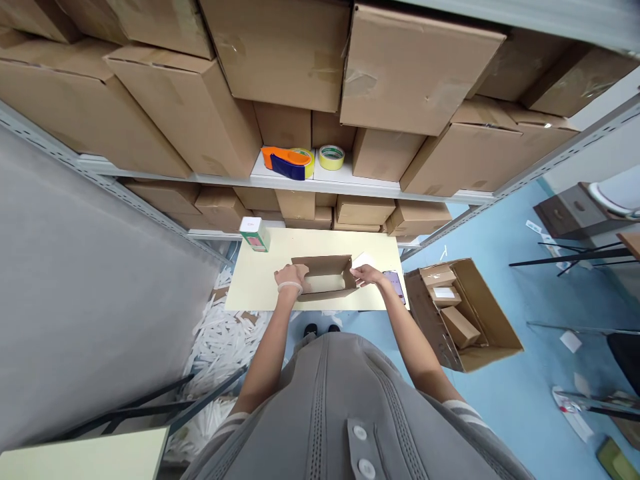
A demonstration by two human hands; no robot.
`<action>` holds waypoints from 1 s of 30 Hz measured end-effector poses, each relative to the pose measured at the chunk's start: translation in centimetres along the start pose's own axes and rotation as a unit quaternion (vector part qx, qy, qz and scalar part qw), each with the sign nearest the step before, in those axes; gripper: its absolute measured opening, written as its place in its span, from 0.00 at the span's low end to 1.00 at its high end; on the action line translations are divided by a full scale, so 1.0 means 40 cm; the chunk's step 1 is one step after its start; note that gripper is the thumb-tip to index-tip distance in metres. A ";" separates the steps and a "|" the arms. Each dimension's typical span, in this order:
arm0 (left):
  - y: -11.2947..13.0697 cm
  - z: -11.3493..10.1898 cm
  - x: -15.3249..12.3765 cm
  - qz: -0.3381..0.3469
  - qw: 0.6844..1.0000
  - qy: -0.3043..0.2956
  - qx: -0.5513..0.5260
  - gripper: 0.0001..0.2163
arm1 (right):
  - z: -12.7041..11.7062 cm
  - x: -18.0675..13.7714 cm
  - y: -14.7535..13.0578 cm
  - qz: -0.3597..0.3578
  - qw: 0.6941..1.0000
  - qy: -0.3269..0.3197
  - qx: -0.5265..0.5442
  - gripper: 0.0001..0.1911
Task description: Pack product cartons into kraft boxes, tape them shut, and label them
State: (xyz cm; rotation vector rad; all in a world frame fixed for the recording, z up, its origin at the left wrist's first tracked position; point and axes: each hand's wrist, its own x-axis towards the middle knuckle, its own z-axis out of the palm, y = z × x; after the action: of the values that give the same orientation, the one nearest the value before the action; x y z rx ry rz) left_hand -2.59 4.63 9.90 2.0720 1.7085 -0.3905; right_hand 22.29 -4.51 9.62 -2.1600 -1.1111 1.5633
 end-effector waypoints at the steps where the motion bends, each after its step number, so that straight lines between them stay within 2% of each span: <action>1: 0.005 -0.002 -0.003 0.005 1.000 0.000 0.011 0.10 | 0.002 0.000 -0.001 0.000 1.000 0.000 -0.009 0.27; 6: 0.016 -0.001 -0.023 0.028 0.999 0.007 0.030 0.21 | 0.010 -0.006 -0.008 -0.010 1.000 0.002 -0.027 0.29; 11: 0.014 0.036 -0.017 0.020 0.999 0.003 0.028 0.28 | 0.017 -0.004 -0.003 -0.021 0.998 0.013 -0.050 0.25; 16: 0.017 0.059 0.003 -0.002 0.999 -0.039 0.010 0.31 | 0.012 -0.004 0.004 -0.058 0.994 0.009 -0.095 0.25; 21: 0.021 0.058 0.009 -0.027 0.997 -0.073 -0.003 0.41 | 0.007 -0.019 0.002 -0.074 0.989 -0.004 -0.132 0.26; 26: 0.028 0.058 0.008 -0.035 0.997 -0.072 0.015 0.46 | 0.007 -0.022 -0.017 -0.079 0.975 0.000 -0.207 0.24; 30: 0.031 0.062 0.008 -0.035 0.996 -0.071 0.028 0.47 | 0.013 -0.014 -0.048 -0.052 0.954 0.020 -0.293 0.22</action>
State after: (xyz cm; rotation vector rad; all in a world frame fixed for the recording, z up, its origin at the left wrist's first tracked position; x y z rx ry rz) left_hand -1.18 3.51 7.75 1.9764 1.7059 -0.5989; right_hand 20.93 -3.72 10.97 -2.4083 -1.8233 1.2396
